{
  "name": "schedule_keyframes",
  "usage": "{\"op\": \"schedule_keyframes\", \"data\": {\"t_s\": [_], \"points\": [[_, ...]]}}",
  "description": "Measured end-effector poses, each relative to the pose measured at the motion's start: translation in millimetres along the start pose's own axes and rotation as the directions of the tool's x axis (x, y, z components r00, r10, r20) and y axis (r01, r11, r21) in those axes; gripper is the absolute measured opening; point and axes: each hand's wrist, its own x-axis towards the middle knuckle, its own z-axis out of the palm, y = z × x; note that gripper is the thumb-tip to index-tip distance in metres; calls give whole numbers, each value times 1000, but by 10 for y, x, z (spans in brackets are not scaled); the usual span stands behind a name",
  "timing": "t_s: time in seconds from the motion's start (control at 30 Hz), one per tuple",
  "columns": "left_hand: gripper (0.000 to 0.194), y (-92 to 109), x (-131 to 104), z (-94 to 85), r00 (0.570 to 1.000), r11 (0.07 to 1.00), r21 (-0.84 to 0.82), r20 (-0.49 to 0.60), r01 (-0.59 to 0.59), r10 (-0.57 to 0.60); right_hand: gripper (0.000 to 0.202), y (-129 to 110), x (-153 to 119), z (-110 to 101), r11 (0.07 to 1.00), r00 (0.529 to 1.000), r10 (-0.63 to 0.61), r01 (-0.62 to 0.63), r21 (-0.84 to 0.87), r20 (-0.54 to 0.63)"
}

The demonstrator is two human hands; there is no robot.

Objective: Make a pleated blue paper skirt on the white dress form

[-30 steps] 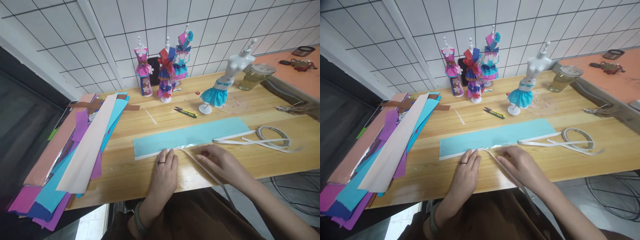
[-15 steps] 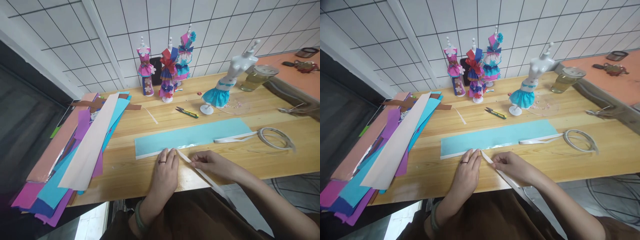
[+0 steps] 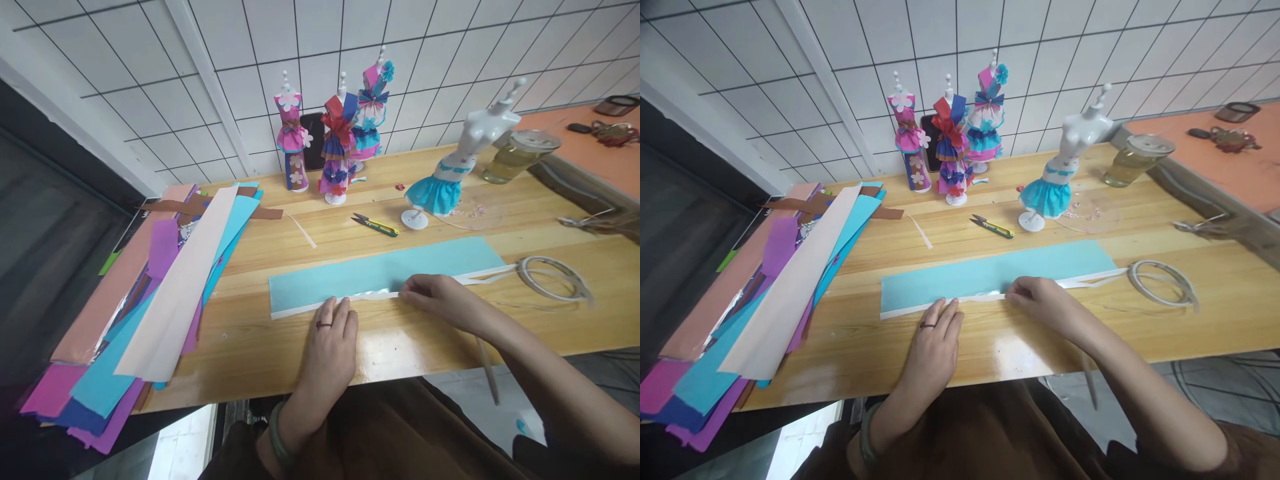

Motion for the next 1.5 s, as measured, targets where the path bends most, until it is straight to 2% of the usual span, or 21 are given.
{"op": "schedule_keyframes", "data": {"t_s": [0.13,0.33,0.5,0.63,0.73,0.9,1.23,1.5], "points": [[35,-2,0,6,1000,1000,4,2,-1,1,27,35,27,-17,997,995,11,-18,-72,-94],[35,-1,-4,11,1000,1000,-5,4,10,-10,27,76,65,19,996,990,22,-33,-81,-136],[36,-1,-2,2,1000,1000,-7,14,10,-10,33,166,83,-22,1000,996,4,-6,-23,-84],[35,-3,-1,9,1000,1000,-3,6,6,-6,39,212,47,-139,999,999,-32,32,3,9],[34,-4,0,10,1000,1000,4,6,5,-5,38,238,23,-228,1000,999,-25,25,-13,31],[35,-3,-4,3,1000,1000,7,16,2,-2,39,328,67,-279,1000,1000,-1,1,-14,5],[35,-4,0,4,1000,1000,15,3,-3,3,44,384,169,-217,997,992,21,-31,-77,-122],[35,-3,3,1,1000,1000,24,-7,-2,3,33,334,186,-215,977,987,85,-109,-181,-136]]}}
